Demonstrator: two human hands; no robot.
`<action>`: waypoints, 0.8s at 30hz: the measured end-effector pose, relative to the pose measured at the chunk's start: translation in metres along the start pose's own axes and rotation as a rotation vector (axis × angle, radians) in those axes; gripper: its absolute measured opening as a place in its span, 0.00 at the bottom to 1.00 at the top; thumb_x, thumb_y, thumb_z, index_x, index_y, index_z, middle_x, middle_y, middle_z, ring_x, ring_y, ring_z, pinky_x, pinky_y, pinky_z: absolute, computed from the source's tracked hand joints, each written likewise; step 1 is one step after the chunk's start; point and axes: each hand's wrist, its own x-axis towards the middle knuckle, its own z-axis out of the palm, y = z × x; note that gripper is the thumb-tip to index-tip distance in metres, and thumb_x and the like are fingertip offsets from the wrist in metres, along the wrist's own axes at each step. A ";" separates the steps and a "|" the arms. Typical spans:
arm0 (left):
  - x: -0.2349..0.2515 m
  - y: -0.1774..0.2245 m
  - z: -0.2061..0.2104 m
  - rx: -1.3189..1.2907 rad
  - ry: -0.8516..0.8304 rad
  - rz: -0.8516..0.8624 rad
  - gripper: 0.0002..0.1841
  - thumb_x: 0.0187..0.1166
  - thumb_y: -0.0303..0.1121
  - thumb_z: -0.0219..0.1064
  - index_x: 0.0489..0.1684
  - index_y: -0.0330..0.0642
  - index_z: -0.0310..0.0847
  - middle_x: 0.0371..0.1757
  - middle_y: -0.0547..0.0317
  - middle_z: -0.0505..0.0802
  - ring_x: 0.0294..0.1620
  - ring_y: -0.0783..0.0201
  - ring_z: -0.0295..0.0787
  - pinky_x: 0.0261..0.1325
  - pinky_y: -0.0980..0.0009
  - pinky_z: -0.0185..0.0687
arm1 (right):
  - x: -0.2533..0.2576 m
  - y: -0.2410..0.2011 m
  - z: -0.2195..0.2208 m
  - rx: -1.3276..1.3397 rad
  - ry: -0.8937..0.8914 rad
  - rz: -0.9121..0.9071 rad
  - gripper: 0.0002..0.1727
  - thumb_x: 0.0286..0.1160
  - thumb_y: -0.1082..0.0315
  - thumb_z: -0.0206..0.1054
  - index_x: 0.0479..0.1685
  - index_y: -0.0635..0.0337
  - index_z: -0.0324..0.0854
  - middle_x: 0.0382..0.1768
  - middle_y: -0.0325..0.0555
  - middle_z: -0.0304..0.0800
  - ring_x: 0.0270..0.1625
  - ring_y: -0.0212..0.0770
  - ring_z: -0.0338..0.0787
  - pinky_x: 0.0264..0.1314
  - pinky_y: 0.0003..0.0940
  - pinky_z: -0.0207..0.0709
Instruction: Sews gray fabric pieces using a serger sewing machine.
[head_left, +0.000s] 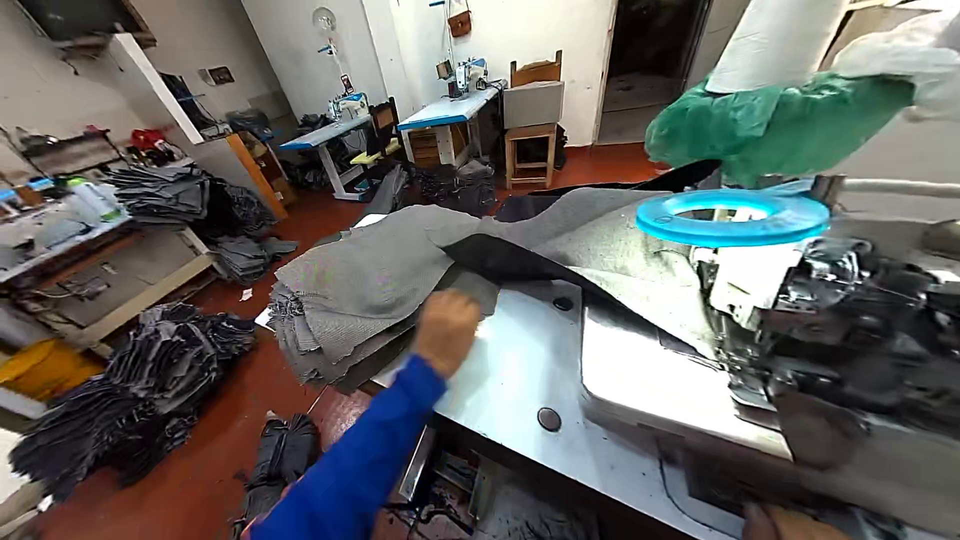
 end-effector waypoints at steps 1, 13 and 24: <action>-0.022 -0.023 -0.026 0.075 -0.009 -0.092 0.15 0.79 0.33 0.70 0.59 0.37 0.91 0.63 0.42 0.93 0.70 0.40 0.87 0.73 0.43 0.78 | -0.001 0.002 0.001 0.001 0.003 -0.001 0.24 0.85 0.65 0.53 0.24 0.69 0.86 0.23 0.59 0.90 0.29 0.58 0.93 0.31 0.50 0.81; -0.038 0.047 -0.137 -0.465 -0.266 -0.159 0.15 0.88 0.36 0.62 0.34 0.38 0.88 0.24 0.56 0.88 0.28 0.63 0.87 0.36 0.61 0.84 | -0.020 -0.026 -0.022 0.842 -0.075 0.090 0.33 0.75 0.52 0.72 0.64 0.78 0.79 0.61 0.70 0.87 0.70 0.57 0.85 0.76 0.49 0.74; -0.019 0.142 -0.052 -0.425 -0.182 0.580 0.22 0.89 0.37 0.53 0.76 0.47 0.83 0.77 0.60 0.87 0.84 0.60 0.76 0.86 0.61 0.69 | 0.028 -0.103 -0.028 1.661 -0.249 0.722 0.21 0.81 0.68 0.54 0.63 0.80 0.72 0.50 0.45 0.87 0.52 0.23 0.87 0.60 0.24 0.83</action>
